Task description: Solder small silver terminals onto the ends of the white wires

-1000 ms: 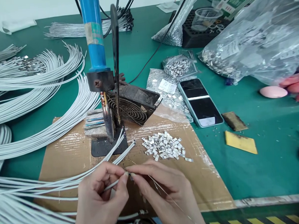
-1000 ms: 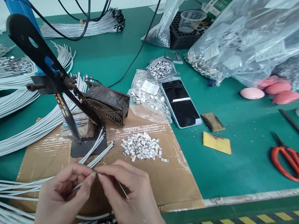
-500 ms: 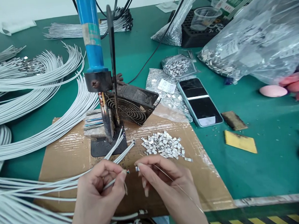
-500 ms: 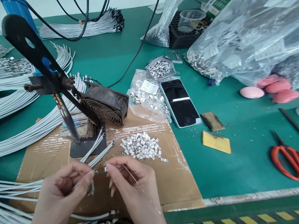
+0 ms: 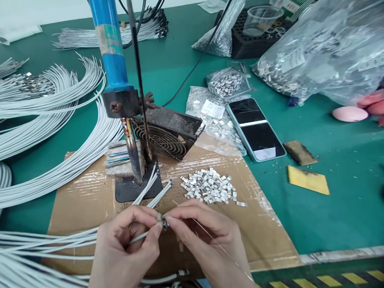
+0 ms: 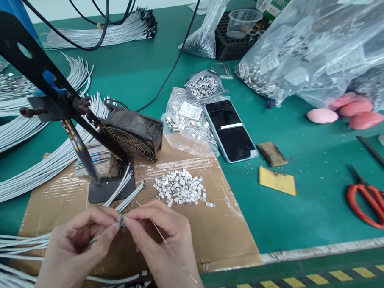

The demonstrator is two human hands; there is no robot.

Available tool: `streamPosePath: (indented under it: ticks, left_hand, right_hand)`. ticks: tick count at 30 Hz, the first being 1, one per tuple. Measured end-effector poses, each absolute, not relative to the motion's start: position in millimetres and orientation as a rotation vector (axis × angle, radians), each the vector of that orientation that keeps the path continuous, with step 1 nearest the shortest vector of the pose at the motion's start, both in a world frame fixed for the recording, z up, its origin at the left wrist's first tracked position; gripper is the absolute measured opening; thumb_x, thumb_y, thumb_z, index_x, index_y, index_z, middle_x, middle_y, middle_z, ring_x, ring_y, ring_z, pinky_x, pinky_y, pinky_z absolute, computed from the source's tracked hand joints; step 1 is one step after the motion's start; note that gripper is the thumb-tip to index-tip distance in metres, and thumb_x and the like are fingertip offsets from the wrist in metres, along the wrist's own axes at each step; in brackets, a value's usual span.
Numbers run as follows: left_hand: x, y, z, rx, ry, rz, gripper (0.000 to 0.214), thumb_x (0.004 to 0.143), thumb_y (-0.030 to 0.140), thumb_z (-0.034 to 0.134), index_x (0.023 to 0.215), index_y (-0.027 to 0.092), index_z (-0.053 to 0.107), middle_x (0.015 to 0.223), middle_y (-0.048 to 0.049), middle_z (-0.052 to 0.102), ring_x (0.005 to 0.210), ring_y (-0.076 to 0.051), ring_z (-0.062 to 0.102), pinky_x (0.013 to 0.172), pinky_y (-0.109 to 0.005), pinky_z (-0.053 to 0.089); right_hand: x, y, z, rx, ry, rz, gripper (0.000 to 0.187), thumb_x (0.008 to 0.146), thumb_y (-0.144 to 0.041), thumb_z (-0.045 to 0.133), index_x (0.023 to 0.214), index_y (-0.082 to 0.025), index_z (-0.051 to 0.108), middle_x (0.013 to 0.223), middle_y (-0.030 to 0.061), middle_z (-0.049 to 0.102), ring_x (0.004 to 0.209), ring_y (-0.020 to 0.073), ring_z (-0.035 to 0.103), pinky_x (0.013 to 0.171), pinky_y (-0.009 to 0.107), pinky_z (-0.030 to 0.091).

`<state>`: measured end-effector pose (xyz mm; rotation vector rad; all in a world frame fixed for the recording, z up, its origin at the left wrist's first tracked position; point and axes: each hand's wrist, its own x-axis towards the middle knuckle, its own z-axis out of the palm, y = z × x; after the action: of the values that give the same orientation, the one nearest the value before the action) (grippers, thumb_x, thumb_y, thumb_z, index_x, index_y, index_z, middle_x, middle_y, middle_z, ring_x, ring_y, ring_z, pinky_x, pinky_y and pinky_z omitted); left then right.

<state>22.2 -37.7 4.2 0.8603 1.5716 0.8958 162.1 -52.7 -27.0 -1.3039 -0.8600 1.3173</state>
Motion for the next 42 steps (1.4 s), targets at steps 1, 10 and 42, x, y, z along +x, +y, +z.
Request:
streamPosePath:
  ticks: [1, 10, 42]
  left_hand:
    - [23.0, -37.3, 4.9, 0.851, 1.570, 0.907, 0.011, 0.062, 0.017, 0.081, 0.057, 0.016, 0.072, 0.073, -0.0024, 0.074, 0.055, -0.008, 0.057, 0.050, -0.014, 0.041]
    - [24.5, -35.2, 4.9, 0.854, 1.569, 0.929, 0.013, 0.062, 0.015, 0.079, 0.055, 0.018, 0.069, 0.071, -0.0019, 0.073, 0.058, -0.010, 0.061, 0.049, -0.014, 0.043]
    - [13.2, -24.0, -6.3, 0.781, 1.633, 1.086, 0.015, 0.064, 0.015, 0.084, 0.059, 0.017, 0.070, 0.078, -0.0009, 0.075, 0.059, -0.007, 0.060, 0.054, -0.011, 0.045]
  right_hand:
    - [161.9, -52.8, -27.1, -1.301, -0.870, 1.307, 0.013, 0.085, -0.022, 0.081, 0.083, -0.031, 0.089, 0.073, -0.0002, 0.072, 0.053, 0.0091, 0.053, 0.049, 0.021, 0.042]
    - [163.5, -51.6, -27.9, -1.303, -0.911, 1.288, 0.013, 0.085, -0.021, 0.081, 0.085, -0.030, 0.090, 0.072, 0.0018, 0.071, 0.053, 0.0112, 0.053, 0.049, 0.022, 0.044]
    - [151.7, -56.5, -27.1, -1.550, -1.043, 1.135, 0.019, 0.110, -0.031, 0.042, 0.097, -0.028, 0.056, 0.078, -0.0053, 0.058, 0.064, 0.0136, 0.048, 0.062, 0.028, 0.038]
